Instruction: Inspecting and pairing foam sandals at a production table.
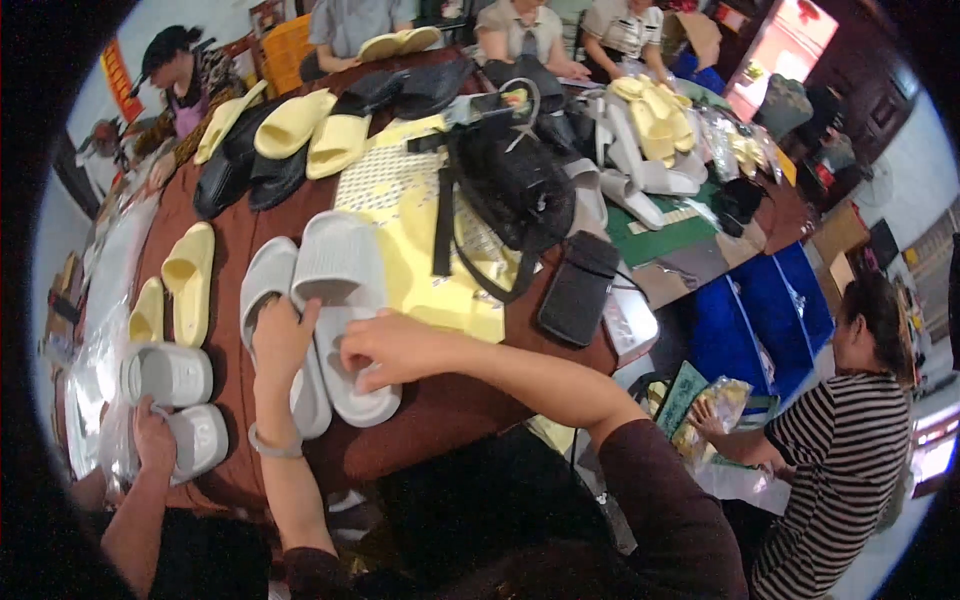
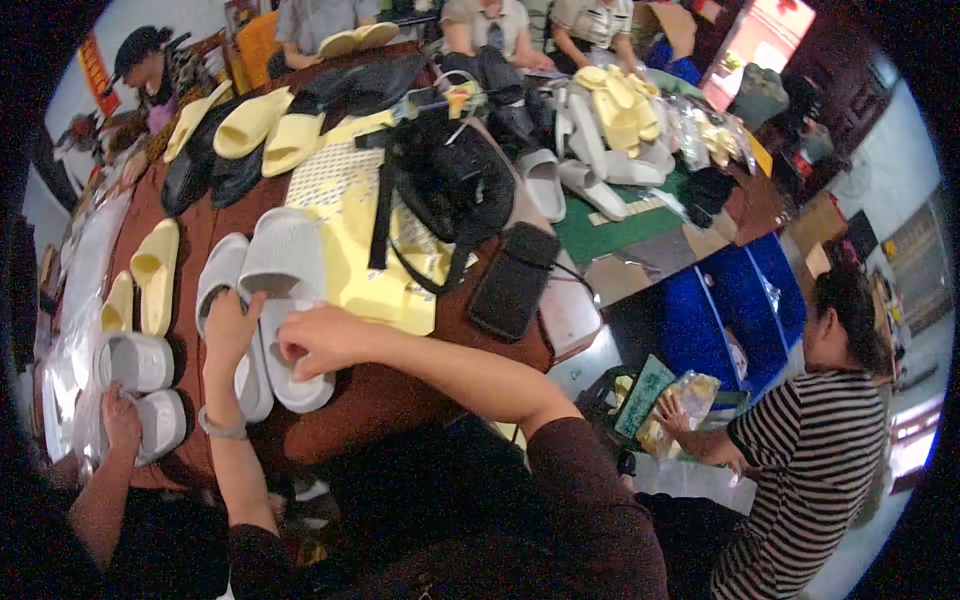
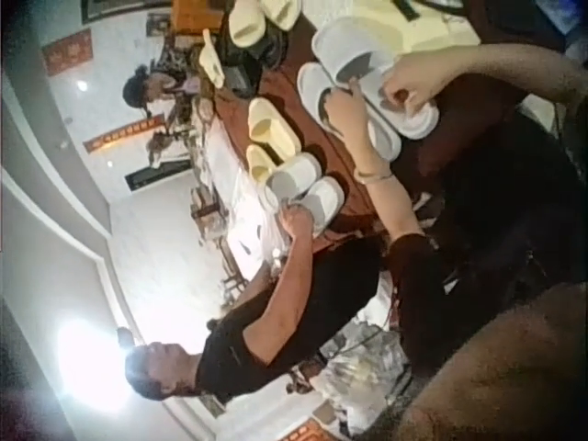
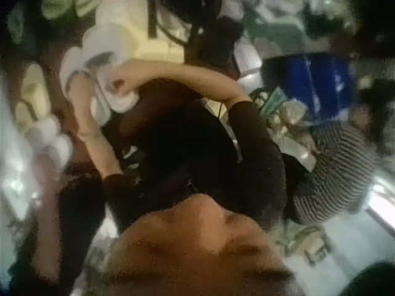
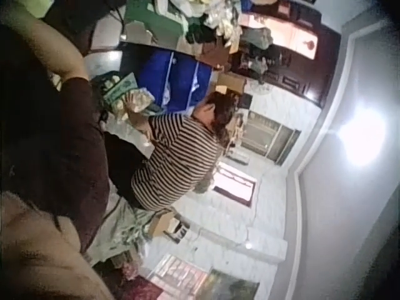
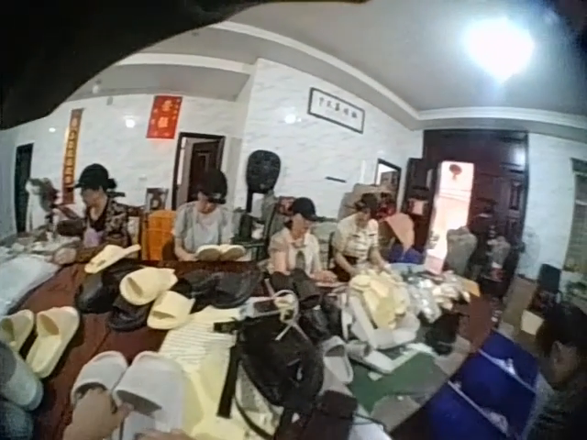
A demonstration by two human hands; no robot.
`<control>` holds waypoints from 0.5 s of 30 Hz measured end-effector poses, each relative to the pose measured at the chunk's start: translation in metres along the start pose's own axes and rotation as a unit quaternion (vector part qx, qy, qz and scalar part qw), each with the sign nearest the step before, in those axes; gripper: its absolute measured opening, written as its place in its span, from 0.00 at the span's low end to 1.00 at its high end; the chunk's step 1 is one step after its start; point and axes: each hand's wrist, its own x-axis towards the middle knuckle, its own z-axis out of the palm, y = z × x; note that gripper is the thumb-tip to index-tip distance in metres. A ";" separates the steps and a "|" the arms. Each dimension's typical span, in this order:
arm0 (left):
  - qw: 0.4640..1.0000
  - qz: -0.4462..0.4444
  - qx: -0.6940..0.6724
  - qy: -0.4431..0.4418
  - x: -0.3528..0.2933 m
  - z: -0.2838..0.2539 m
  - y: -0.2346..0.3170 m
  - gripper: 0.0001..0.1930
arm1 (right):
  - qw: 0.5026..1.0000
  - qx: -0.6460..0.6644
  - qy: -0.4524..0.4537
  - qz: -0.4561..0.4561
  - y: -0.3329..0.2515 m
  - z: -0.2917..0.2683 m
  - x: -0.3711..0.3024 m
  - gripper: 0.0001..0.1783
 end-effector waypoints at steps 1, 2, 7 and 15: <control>1.000 0.001 0.010 0.003 0.000 0.003 -0.003 0.25 | 1.000 -0.004 -0.005 -0.009 0.000 0.000 0.000 0.15; 1.000 0.001 0.020 0.005 0.001 0.006 -0.003 0.25 | 1.000 -0.011 -0.014 -0.002 0.000 0.000 -0.002 0.13; 0.999 -0.003 0.038 -0.026 0.003 0.005 0.001 0.26 | 1.000 0.005 -0.006 0.004 0.005 0.004 -0.004 0.07; 0.999 -0.011 0.028 -0.030 0.002 -0.001 0.002 0.25 | 0.994 -0.099 0.042 -0.008 0.002 0.017 0.000 0.04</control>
